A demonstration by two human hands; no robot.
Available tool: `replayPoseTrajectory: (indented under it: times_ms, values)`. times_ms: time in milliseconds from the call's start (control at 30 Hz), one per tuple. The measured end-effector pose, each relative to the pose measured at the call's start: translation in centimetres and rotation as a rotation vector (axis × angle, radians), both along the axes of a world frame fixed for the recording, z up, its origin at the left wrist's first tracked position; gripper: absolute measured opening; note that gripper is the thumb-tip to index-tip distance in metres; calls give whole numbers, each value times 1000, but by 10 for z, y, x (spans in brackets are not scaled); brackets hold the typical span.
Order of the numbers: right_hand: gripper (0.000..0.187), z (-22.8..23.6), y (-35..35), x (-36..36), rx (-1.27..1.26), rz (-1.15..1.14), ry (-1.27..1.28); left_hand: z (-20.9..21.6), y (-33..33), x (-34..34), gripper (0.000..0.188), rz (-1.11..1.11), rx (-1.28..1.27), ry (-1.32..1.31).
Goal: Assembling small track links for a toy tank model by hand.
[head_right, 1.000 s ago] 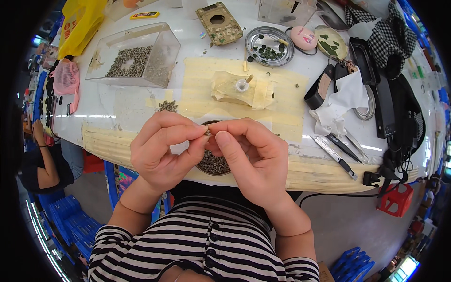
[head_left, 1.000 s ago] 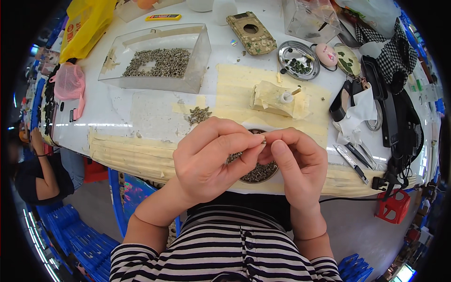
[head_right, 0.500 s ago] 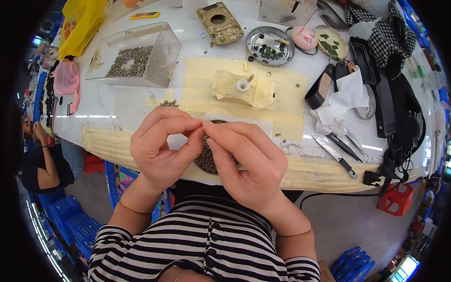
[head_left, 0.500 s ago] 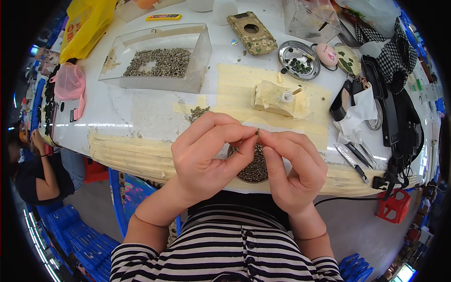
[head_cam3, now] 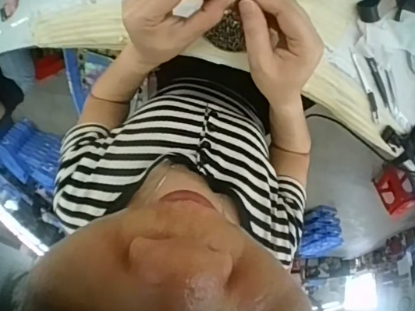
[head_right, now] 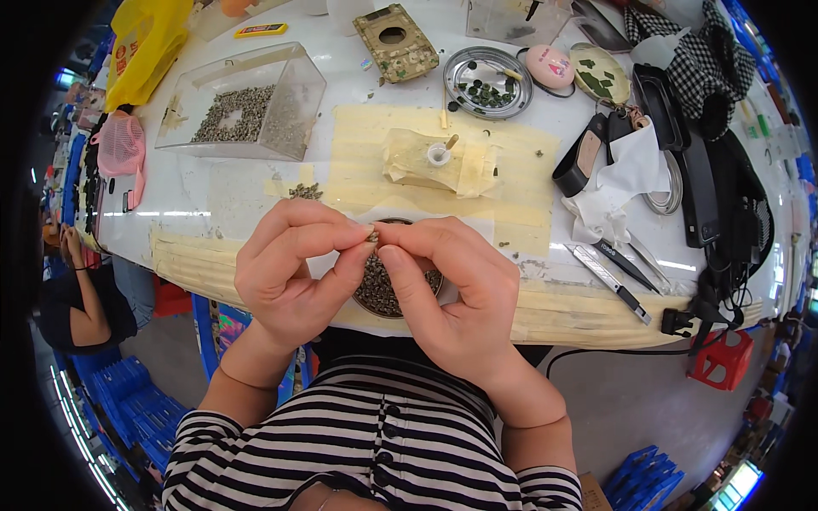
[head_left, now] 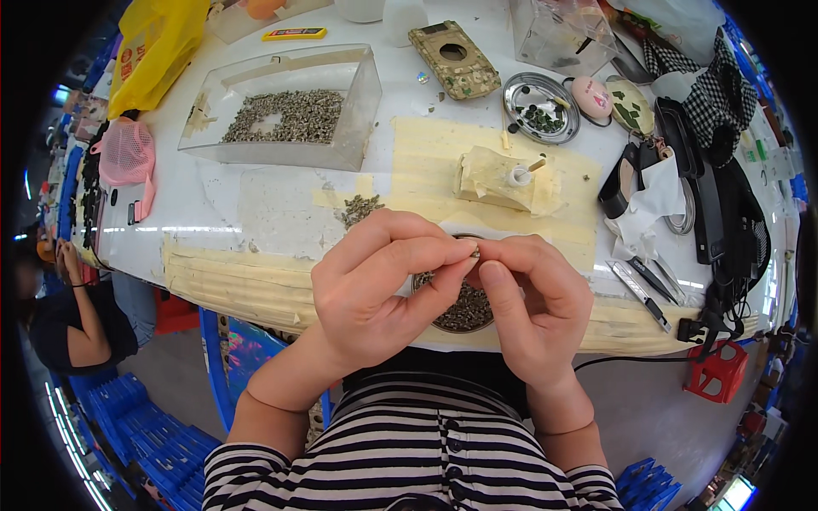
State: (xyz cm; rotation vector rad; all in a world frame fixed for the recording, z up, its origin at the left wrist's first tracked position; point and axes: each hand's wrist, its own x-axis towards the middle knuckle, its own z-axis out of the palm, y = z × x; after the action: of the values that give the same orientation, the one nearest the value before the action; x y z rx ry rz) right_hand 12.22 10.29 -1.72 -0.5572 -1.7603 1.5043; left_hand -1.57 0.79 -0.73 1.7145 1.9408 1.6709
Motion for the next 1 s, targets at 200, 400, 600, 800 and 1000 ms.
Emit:
replayPoseTrajectory:
  times_ms: [200, 400, 600, 800, 1000]
  values:
    - [15, -1, 1, -1, 125, -58, 13, 0, 0, 0, 21, -1, -15, -9]
    - [15, 2, 0, 0, -3, -15, 22, 0, 0, 0, 21, -6, -17, -16]
    - [16, 0, 0, 0, 0, -28, 15, 0, 0, 0, 21, -4, -26, -19]
    - [16, -1, 1, 1, 42, -37, 25, -2, 0, 0, 21, 2, -28, -17]
    - [17, -3, 1, 0, 91, -47, 55, -2, 0, 1, 21, 9, -43, -13]
